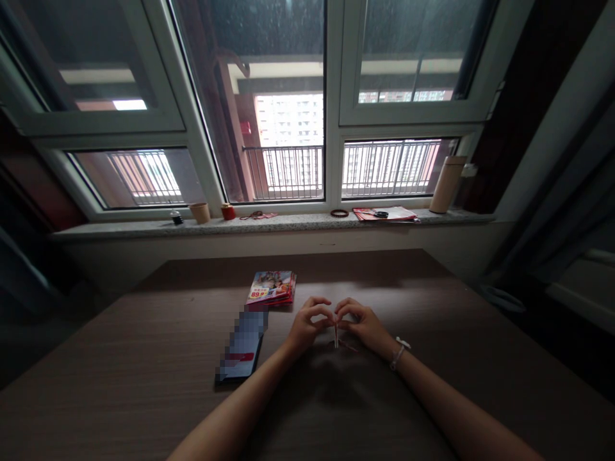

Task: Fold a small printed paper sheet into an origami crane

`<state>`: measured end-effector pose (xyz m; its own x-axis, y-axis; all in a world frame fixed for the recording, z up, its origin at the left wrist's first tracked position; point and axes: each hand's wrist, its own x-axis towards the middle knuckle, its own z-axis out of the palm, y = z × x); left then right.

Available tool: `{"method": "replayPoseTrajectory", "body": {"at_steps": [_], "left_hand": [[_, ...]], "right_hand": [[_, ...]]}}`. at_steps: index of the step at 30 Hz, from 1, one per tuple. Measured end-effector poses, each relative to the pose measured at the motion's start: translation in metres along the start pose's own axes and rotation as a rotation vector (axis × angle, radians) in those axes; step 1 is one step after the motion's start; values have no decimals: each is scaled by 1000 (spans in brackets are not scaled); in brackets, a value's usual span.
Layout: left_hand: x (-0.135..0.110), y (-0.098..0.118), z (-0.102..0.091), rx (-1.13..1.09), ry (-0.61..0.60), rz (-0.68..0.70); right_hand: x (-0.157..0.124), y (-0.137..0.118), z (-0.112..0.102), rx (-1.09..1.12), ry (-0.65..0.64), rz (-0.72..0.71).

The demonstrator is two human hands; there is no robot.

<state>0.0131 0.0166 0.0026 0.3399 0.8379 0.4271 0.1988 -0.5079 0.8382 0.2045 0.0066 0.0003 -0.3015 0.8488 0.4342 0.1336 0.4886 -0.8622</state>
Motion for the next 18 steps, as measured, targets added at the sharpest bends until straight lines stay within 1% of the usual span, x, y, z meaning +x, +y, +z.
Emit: {"method": "replayPoseTrajectory", "body": {"at_steps": [5,9,13,18], "left_hand": [[1,-3,4,14,22,14],[1,-3,5,25,49,14],[0,-2,3,47,70,-3],[-1,-5,2,84,96,-20]], "right_hand": [[0,0,1,-28,-26,-17],[0,-2,2,-43,-6,-22],[0,0,1,-127,59,-38],[-2,6,0,-365,174,-82]]}}
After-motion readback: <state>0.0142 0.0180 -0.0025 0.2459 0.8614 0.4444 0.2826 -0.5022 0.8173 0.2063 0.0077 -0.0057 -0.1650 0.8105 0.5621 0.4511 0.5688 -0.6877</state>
